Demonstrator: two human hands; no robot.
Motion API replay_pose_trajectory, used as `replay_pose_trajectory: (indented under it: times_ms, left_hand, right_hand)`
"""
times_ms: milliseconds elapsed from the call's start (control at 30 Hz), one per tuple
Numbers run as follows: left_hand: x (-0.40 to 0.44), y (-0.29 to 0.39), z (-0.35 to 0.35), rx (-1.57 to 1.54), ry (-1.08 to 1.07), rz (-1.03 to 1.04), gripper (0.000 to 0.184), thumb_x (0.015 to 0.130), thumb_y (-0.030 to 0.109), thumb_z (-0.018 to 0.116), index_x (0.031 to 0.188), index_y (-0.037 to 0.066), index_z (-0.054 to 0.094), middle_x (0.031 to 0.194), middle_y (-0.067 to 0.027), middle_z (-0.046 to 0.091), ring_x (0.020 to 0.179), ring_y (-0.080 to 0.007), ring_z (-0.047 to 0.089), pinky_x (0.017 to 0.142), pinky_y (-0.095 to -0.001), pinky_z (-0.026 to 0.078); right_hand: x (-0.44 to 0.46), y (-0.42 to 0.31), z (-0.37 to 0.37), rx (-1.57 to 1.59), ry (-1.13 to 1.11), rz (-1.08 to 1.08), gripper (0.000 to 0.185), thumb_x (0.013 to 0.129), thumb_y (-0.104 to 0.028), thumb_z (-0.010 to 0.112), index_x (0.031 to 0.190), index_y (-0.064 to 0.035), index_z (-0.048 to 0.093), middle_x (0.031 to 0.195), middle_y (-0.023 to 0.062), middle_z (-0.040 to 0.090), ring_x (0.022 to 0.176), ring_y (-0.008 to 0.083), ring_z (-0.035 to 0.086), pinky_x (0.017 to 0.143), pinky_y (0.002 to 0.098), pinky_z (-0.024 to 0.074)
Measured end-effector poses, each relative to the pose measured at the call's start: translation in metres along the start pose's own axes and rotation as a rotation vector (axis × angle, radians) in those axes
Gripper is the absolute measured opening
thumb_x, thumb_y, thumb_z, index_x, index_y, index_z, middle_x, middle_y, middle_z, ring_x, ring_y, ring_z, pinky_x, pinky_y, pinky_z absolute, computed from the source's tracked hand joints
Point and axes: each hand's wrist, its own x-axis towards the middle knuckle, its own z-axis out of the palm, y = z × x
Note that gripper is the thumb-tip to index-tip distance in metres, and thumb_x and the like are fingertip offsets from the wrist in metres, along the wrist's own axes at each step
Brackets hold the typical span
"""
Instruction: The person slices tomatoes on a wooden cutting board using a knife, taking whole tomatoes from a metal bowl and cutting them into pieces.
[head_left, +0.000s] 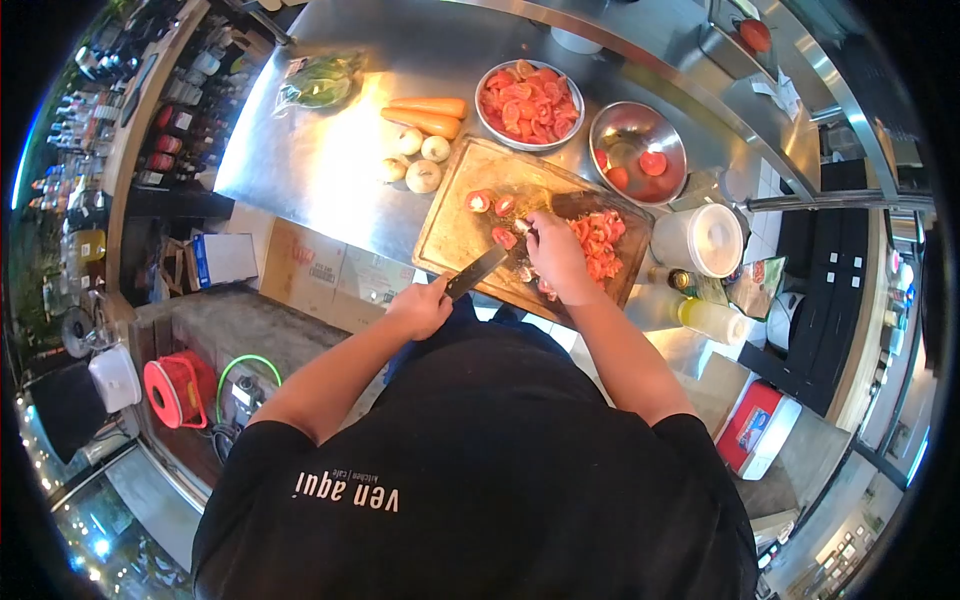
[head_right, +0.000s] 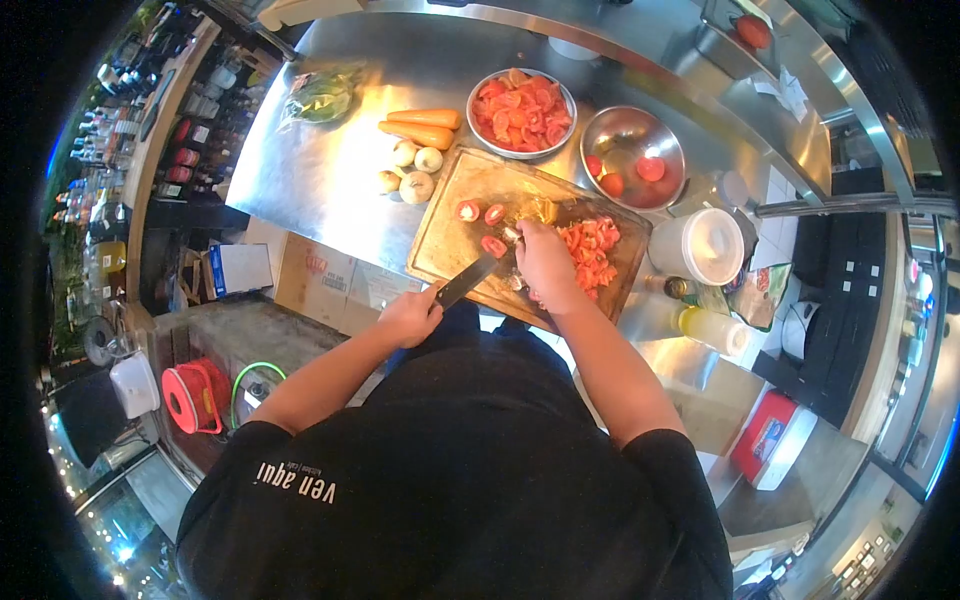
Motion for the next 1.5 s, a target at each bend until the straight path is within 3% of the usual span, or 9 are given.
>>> replay_pose_trajectory:
  times_ms: [400, 567, 733, 800, 900, 967, 1133, 1233, 1500]
  left_hand:
    - [-0.004, -0.04, -0.006, -0.131, 0.174, 0.044, 0.031, 0.105, 0.033, 0.065, 0.113, 0.003, 0.066, 0.102, -0.0261, 0.079, 0.102, -0.0518, 0.075, 0.09, -0.0623, 0.057]
    - [0.007, -0.046, -0.012, -0.133, 0.217, 0.051, 0.035, 0.104, 0.037, 0.066, 0.115, 0.004, 0.067, 0.104, -0.0272, 0.079, 0.103, -0.0523, 0.075, 0.093, -0.0627, 0.059]
    - [0.01, -0.048, -0.017, -0.155, 0.251, 0.035, 0.035, 0.104, 0.037, 0.066, 0.114, 0.004, 0.068, 0.105, -0.0269, 0.08, 0.104, -0.0519, 0.075, 0.093, -0.0621, 0.059]
    - [0.01, -0.048, -0.019, -0.159, 0.245, 0.031, 0.035, 0.104, 0.037, 0.066, 0.116, 0.004, 0.068, 0.105, -0.0267, 0.08, 0.104, -0.0519, 0.075, 0.094, -0.0618, 0.059]
    - [0.008, -0.05, -0.018, -0.198, 0.246, 0.053, 0.036, 0.104, 0.037, 0.066, 0.118, 0.004, 0.067, 0.107, -0.0261, 0.08, 0.105, -0.051, 0.075, 0.094, -0.0615, 0.059]
    - [0.008, -0.047, -0.017, -0.195, 0.267, 0.054, 0.034, 0.104, 0.033, 0.068, 0.116, 0.002, 0.067, 0.105, -0.026, 0.08, 0.103, -0.0512, 0.075, 0.091, -0.0611, 0.059]
    - [0.008, -0.04, -0.013, -0.191, 0.259, 0.067, 0.031, 0.104, 0.03, 0.069, 0.115, 0.001, 0.067, 0.105, -0.0258, 0.08, 0.102, -0.0514, 0.075, 0.089, -0.061, 0.058]
    - [0.012, -0.038, -0.008, -0.209, 0.246, 0.081, 0.03, 0.105, 0.03, 0.068, 0.115, 0.002, 0.067, 0.105, -0.0258, 0.08, 0.103, -0.0509, 0.075, 0.09, -0.061, 0.058]
    - [0.017, -0.007, -0.015, -0.168, 0.275, 0.052, 0.03, 0.106, 0.032, 0.063, 0.114, 0.003, 0.066, 0.103, -0.027, 0.079, 0.1, -0.0518, 0.076, 0.09, -0.0645, 0.059]
  right_hand:
    - [0.006, -0.011, -0.037, -0.341, -0.209, -0.195, 0.018, 0.086, -0.027, 0.082, 0.089, -0.0099, 0.077, 0.097, 0.0111, 0.071, 0.105, 0.0353, 0.069, 0.097, 0.0503, 0.0555]
    - [0.019, -0.031, 0.002, -0.141, -0.326, -0.21, 0.039, 0.085, -0.022, 0.086, 0.118, -0.0074, 0.071, 0.118, 0.0138, 0.07, 0.113, 0.0393, 0.072, 0.095, 0.0519, 0.0605]
    - [0.04, -0.022, 0.008, -0.179, -0.39, -0.199, 0.027, 0.086, -0.013, 0.083, 0.108, -0.0048, 0.07, 0.112, 0.0153, 0.074, 0.102, 0.0359, 0.077, 0.09, 0.0471, 0.0632]
    - [0.061, -0.018, -0.015, 0.284, -0.442, 0.064, 0.028, 0.083, -0.009, 0.085, 0.108, -0.005, 0.071, 0.108, 0.0139, 0.079, 0.095, 0.029, 0.08, 0.087, 0.0413, 0.0634]
    - [0.114, -0.02, -0.059, 0.155, -0.162, 0.168, 0.046, 0.082, -0.004, 0.087, 0.125, -0.0074, 0.074, 0.116, 0.0131, 0.081, 0.105, 0.0239, 0.079, 0.094, 0.0379, 0.062]
    - [0.141, -0.01, -0.075, 0.196, 0.158, -0.159, 0.048, 0.085, -0.006, 0.086, 0.131, -0.004, 0.071, 0.131, 0.0153, 0.076, 0.121, 0.0301, 0.074, 0.105, 0.0408, 0.0582]
    - [0.127, -0.009, -0.065, 0.139, 0.048, -0.137, 0.042, 0.091, -0.008, 0.081, 0.132, -0.008, 0.072, 0.134, 0.0169, 0.074, 0.123, 0.035, 0.072, 0.108, 0.0434, 0.0573]
    - [0.093, 0.003, -0.027, 0.057, -0.216, -0.355, 0.031, 0.093, -0.011, 0.08, 0.124, -0.0082, 0.077, 0.124, 0.0173, 0.077, 0.113, 0.0357, 0.075, 0.1, 0.0437, 0.0596]
    - [0.037, -0.008, 0.009, 0.226, -0.296, -0.06, 0.016, 0.092, -0.017, 0.083, 0.101, -0.0032, 0.081, 0.095, 0.0163, 0.079, 0.087, 0.0365, 0.077, 0.081, 0.0451, 0.0612]
